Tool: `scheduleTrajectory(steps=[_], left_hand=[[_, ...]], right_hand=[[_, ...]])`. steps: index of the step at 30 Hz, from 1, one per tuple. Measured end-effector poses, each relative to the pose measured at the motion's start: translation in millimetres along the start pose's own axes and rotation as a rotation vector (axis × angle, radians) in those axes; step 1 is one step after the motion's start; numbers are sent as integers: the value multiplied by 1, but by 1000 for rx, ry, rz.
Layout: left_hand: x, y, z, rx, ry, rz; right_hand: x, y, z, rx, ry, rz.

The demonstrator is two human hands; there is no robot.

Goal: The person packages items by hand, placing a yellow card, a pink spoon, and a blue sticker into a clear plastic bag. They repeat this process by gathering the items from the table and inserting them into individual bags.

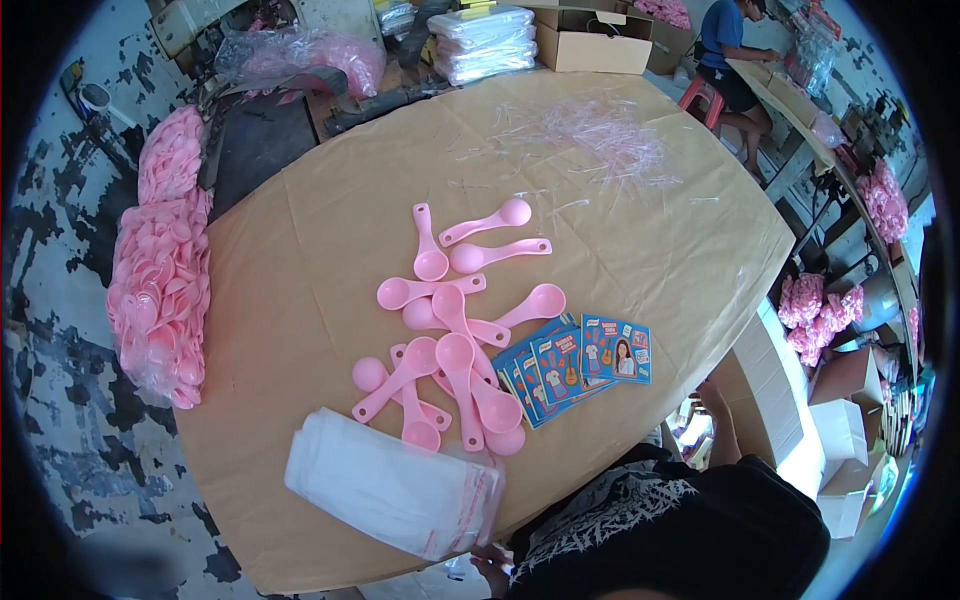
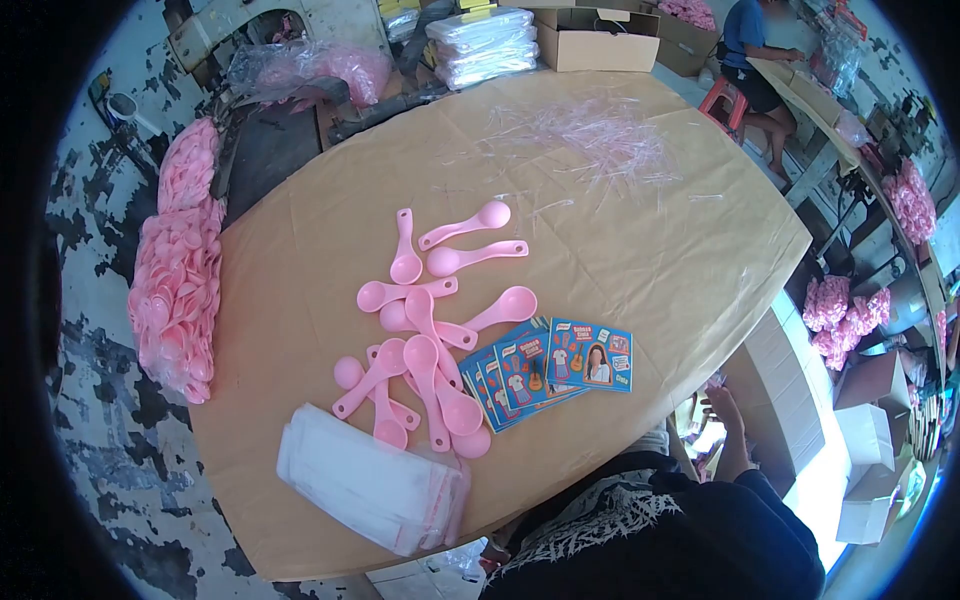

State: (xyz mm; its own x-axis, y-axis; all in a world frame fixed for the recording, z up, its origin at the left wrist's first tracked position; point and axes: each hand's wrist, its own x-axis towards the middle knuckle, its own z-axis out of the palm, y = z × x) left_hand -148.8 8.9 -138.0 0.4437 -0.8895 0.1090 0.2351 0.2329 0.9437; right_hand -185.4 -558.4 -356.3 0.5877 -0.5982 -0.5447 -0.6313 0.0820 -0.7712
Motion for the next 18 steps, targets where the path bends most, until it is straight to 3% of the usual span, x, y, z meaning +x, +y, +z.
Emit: scheduleTrajectory(steps=[13,18], left_hand=[[-23,4,-22,44,125,-49],[-56,12,-22,92,187,-39]], right_hand=[[38,-29,14,-107,30,-102],[95,-62,-6,-26,202,-361]])
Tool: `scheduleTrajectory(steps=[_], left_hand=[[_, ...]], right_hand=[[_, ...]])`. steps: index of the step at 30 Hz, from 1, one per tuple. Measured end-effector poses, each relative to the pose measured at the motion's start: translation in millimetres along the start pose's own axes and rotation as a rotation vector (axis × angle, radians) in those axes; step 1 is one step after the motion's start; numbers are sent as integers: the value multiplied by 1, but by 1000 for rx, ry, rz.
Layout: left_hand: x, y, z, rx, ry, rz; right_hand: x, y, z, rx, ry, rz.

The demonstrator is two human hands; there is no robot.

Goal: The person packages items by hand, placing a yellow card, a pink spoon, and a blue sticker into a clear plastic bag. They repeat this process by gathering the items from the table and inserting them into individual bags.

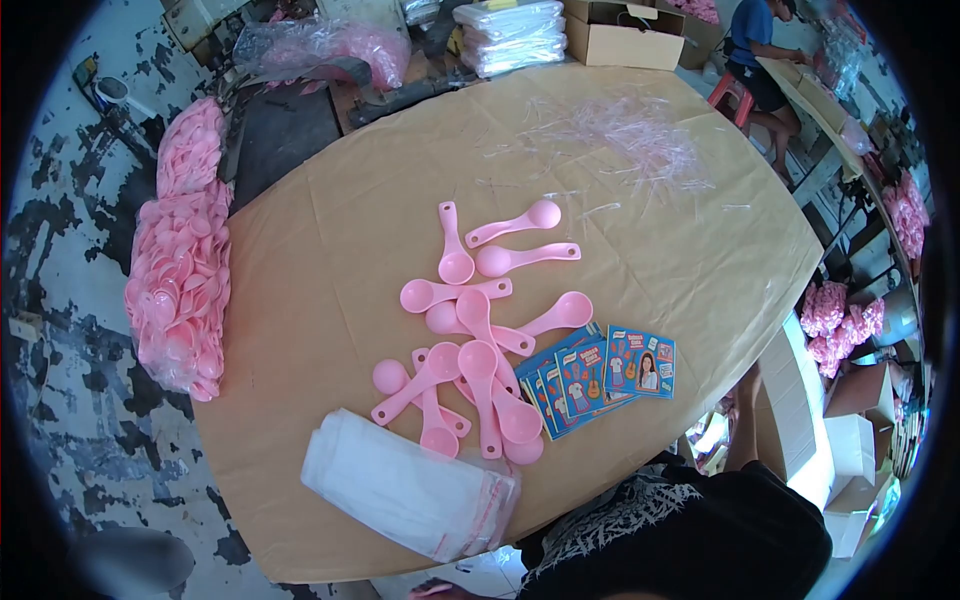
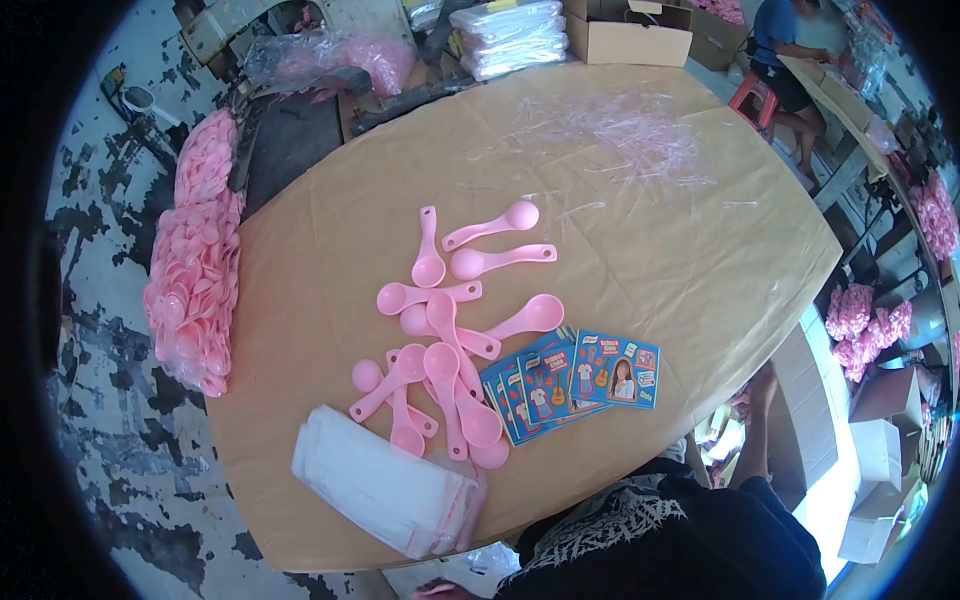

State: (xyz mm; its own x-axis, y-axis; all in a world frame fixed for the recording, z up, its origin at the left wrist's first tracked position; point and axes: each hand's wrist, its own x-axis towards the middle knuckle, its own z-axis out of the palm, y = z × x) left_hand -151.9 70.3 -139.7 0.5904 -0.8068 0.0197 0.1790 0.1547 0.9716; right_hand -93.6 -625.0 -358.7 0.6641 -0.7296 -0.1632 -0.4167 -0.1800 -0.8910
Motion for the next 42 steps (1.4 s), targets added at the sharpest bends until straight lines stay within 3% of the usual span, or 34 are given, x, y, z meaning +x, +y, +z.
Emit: scheduleTrajectory(steps=[3,4,5,6,8,10,13,14,16,17,18,20,22,23,26,29,31,34,37,40,42], left_hand=[[-42,7,0,68,-12,92],[-65,11,1,111,-36,165],[-85,16,5,157,-60,240],[-107,22,10,218,-94,349],[-129,48,17,343,-94,508],[-112,92,19,490,79,521],[-30,150,28,732,566,261],[1,165,22,865,619,138],[61,195,6,1182,581,-166],[76,188,-8,1173,571,-216],[99,192,-14,1097,560,-252],[121,188,-41,937,497,-402],[134,181,-58,745,587,-429],[137,179,-62,650,630,-441],[138,180,-62,882,745,-232],[127,185,-62,933,839,-204],[107,187,-74,876,730,-319],[81,199,-83,750,457,-390],[63,200,-80,645,281,-428],[61,201,-83,688,200,-480],[61,200,-84,713,174,-496]], right_hand=[[69,-11,-17,278,343,-368],[74,-32,-24,277,395,-433],[76,-60,-30,217,542,-370],[74,-92,-34,154,620,-496],[51,-169,-23,374,626,-723],[10,-255,0,518,618,-870],[-45,-332,31,531,456,-866],[-70,-356,46,483,321,-926],[-102,-379,64,327,-172,-1088],[-129,-392,80,277,-319,-1024],[-140,-405,95,285,-619,-1215],[-173,-438,116,74,-786,-1444],[-195,-458,138,34,-1018,-1469],[-205,-464,146,23,-1060,-1498],[-230,-475,167,-19,-1191,-1589],[-254,-471,183,-74,-1301,-1680],[-278,-459,195,-74,-1306,-1739],[-315,-444,210,-467,-1160,-1916],[-324,-436,229,-552,-1127,-1902],[-322,-435,237,-548,-1225,-1808],[-318,-444,232,-533,-1394,-1654]])
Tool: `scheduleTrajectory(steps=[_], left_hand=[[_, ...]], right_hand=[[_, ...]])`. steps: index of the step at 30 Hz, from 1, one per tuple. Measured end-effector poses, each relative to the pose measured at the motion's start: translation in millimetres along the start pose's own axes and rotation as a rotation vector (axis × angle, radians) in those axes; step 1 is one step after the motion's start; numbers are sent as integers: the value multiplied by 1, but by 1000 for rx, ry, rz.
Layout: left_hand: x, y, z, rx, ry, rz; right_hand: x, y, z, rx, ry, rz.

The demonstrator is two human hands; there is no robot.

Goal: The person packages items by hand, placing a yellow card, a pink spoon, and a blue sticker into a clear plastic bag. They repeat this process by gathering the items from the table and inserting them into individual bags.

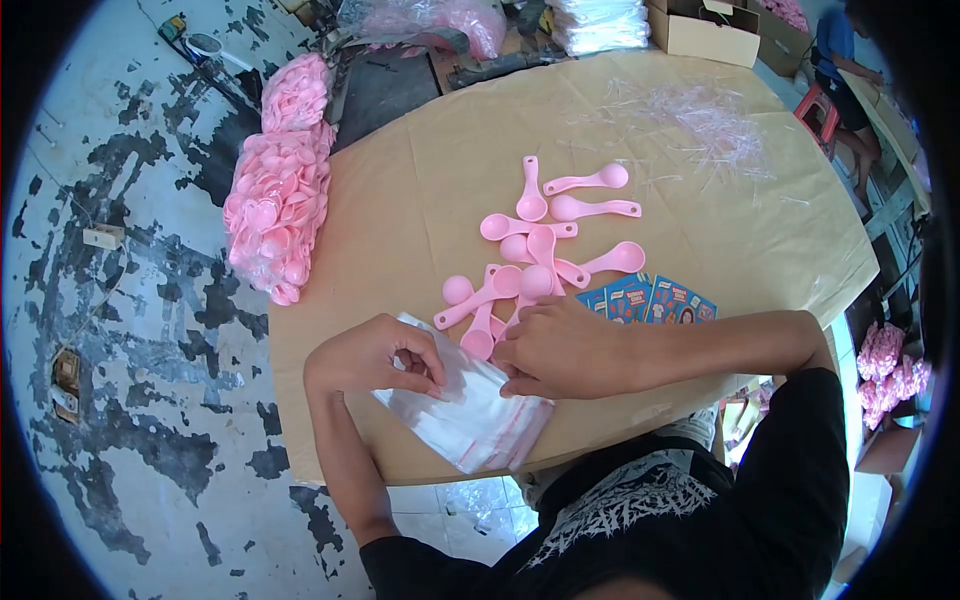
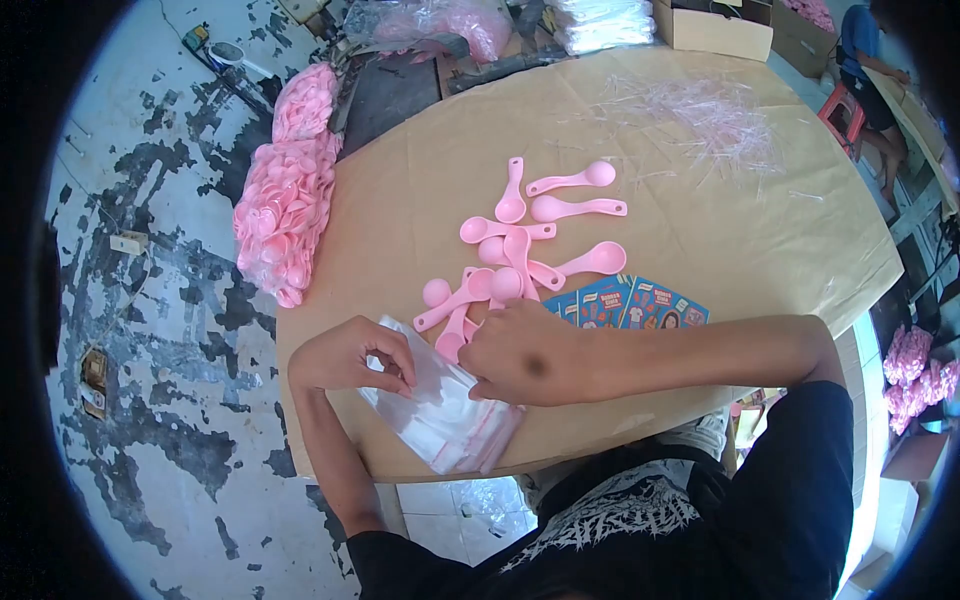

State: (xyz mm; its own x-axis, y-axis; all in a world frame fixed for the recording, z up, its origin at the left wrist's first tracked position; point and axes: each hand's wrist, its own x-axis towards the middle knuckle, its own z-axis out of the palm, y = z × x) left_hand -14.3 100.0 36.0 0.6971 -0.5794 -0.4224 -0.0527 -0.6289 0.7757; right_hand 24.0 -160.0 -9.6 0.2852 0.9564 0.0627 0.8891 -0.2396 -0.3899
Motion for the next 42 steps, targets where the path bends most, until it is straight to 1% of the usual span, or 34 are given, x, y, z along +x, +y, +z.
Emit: scheduleTrajectory(steps=[1,7,8,10,11,13,14,17,19,20,21,23,24,27,29,31,34,37,40,42], left_hand=[[-1,-1,0,3,-5,4],[-6,-5,-1,15,-49,-30],[-7,-7,0,5,-62,-39],[-9,-5,3,-27,-20,-65],[-9,-4,4,-39,0,-79],[-9,-4,3,9,-23,-152],[-9,-3,2,35,-35,-187],[-14,4,2,-268,-62,-53],[7,16,29,-547,194,328],[22,26,39,-637,316,402],[37,36,49,-711,438,484],[58,59,54,-766,674,395],[60,61,50,-808,634,419],[62,66,30,-952,716,529],[65,66,29,-1041,787,546],[73,61,32,-1110,835,546],[80,58,40,-1173,821,508],[83,46,40,-1302,764,553],[83,46,43,-1160,820,489],[82,43,43,-1157,826,506]], right_hand=[[-1,-1,-4,90,-39,13],[-2,4,-10,188,43,-17],[-3,4,-17,251,24,48],[-5,3,-39,377,-11,178],[-5,7,-47,335,33,139],[-6,17,-61,253,127,65],[-5,22,-69,339,160,74],[-10,24,-84,572,233,136],[-12,16,-89,694,262,219],[-14,12,-86,637,291,97],[-16,14,-79,600,318,64],[-17,17,-69,530,362,1],[-27,16,-80,504,260,126],[-63,15,-103,306,217,297],[-110,47,-88,-110,249,200],[-153,54,-84,-57,153,376],[-173,52,-62,250,158,508],[-180,61,-38,468,251,636],[-184,73,-39,692,280,664],[-184,80,-49,593,181,695]])
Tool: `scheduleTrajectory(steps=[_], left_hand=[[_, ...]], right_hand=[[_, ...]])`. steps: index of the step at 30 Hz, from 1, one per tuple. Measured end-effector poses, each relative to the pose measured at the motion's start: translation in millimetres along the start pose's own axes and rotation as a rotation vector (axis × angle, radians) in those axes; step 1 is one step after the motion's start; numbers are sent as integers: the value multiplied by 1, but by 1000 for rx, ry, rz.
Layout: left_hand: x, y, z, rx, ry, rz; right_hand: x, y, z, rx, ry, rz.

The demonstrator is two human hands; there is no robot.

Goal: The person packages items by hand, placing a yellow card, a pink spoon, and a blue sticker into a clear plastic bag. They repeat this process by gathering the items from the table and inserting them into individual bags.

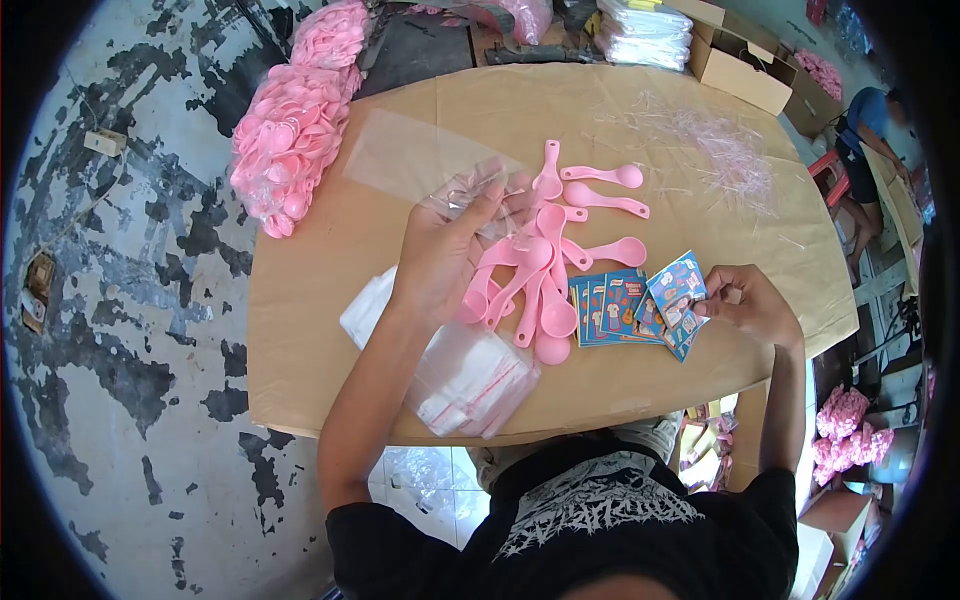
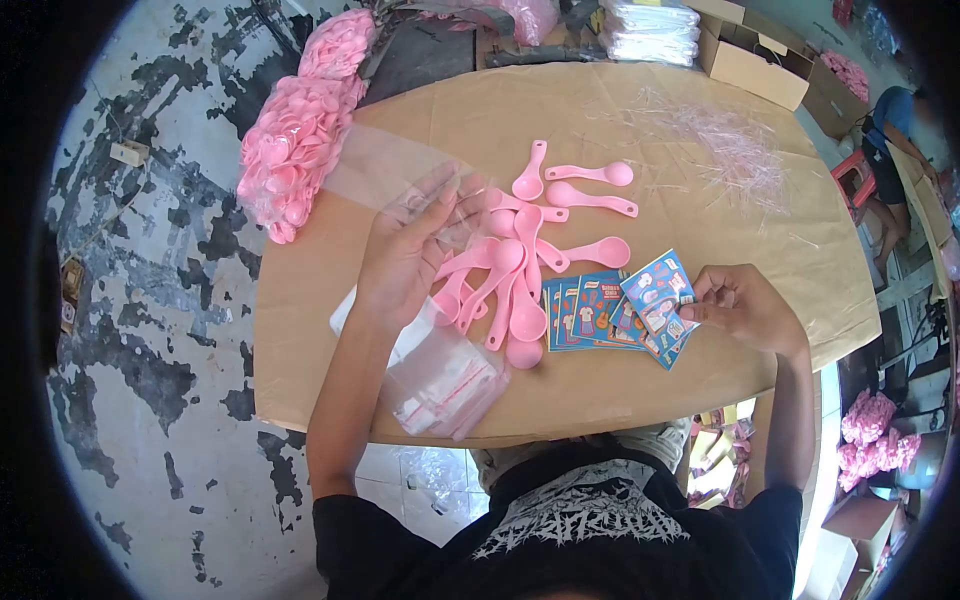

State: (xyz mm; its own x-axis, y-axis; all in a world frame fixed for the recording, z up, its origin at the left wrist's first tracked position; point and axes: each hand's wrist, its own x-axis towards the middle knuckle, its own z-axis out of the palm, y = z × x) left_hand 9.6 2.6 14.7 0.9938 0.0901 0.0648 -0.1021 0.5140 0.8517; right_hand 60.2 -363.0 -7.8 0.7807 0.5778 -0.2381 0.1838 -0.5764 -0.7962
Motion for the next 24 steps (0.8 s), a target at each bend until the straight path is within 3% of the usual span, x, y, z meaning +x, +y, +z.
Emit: scheduleTrajectory(steps=[1,4,7,11,14,20,24], left_hand=[[-1,-1,-2,-3,0,7],[-3,2,-6,9,7,30],[-4,2,-6,32,17,33],[-7,0,0,-16,19,90],[-10,4,5,25,52,94],[-12,8,1,41,21,88],[-12,10,-3,85,26,95]], right_hand=[[2,-2,-4,-62,-25,20],[14,-18,-7,-121,79,-292],[30,-58,5,153,164,-246],[62,-86,38,68,129,-493],[73,-108,44,132,37,-461],[99,-110,60,192,83,-521],[103,-122,61,97,-6,-520]])
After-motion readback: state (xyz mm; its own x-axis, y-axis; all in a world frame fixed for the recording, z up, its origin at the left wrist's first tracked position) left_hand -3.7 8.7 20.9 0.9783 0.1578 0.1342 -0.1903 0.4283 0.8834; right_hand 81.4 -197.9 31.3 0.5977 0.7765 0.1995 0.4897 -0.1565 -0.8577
